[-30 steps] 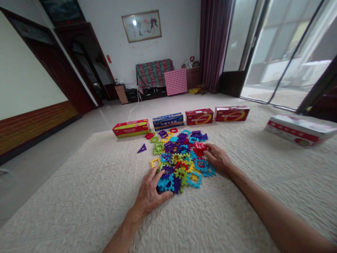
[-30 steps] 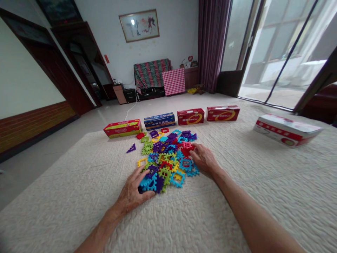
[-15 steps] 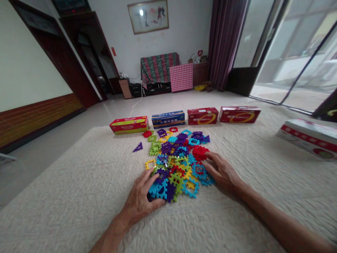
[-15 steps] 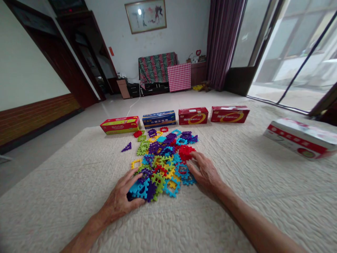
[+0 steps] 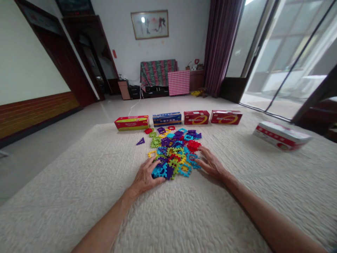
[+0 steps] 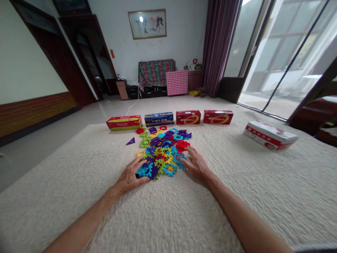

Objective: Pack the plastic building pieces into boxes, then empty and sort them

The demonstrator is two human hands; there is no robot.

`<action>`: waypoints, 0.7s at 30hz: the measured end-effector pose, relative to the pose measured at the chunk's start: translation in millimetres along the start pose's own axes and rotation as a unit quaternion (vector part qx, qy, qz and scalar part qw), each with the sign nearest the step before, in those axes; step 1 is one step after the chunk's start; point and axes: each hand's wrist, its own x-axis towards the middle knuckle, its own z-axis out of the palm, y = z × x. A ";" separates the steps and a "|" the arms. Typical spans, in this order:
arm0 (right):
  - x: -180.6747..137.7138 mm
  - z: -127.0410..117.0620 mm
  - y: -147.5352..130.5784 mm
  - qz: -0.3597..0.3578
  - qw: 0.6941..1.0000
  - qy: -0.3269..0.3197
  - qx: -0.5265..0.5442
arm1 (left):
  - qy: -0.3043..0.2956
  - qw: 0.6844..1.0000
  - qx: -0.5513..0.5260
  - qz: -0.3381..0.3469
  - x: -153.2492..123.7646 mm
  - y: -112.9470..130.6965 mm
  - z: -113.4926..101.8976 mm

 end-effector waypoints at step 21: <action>-42.3 -6.7 -19.0 -0.043 0.989 -0.115 -0.077 | 0.078 0.997 0.008 0.028 17.1 8.9 26.2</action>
